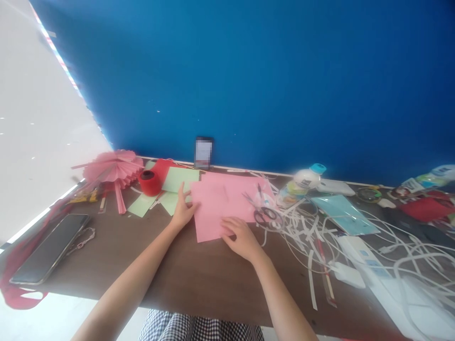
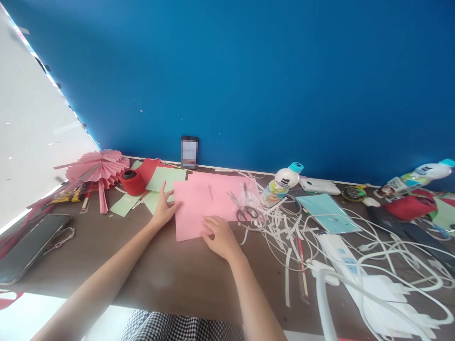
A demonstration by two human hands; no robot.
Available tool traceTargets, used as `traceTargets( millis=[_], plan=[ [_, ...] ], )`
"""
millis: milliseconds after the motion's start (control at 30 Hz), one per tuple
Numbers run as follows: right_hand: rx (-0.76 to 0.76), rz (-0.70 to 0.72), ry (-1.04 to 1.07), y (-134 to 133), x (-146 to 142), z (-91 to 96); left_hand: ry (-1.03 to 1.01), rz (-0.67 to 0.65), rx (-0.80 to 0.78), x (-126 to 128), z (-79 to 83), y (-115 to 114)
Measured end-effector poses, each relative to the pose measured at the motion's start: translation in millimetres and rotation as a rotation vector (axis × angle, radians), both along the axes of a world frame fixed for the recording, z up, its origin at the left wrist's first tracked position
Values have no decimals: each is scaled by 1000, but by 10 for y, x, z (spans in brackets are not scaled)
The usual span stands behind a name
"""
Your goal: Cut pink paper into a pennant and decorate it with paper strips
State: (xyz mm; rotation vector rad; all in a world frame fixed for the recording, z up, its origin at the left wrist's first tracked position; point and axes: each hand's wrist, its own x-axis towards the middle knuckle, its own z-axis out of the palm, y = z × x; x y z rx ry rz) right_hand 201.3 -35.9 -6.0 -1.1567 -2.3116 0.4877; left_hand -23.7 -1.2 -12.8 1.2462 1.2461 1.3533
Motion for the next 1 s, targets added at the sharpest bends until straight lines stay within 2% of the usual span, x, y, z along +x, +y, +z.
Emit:
traceTargets(
  millis=[100, 167, 233, 333, 433, 567, 867, 1000],
  plan=[
    [21, -18, -38, 0, 11, 6, 226, 119, 140, -13, -41, -1],
    [44, -33, -59, 9, 10, 2, 452, 113, 234, -17, -56, -13],
    [60, -46, -79, 16, 1, -7, 640, -22, 293, -10, -47, -41],
    [71, -75, -111, 18, -15, -24, 806, -336, 343, 13, 4, -102],
    [75, -97, -131, 16, -29, -39, 930, -495, 361, 28, 61, -152],
    [70, -101, -108, 31, -35, -59, 987, -535, 359, 19, 84, -164],
    [-37, -62, 8, 71, 133, -41, 983, -530, 365, -3, 71, -132],
    [-28, -60, 23, 76, 175, -32, 951, -521, 375, -7, 65, -139]
  ],
)
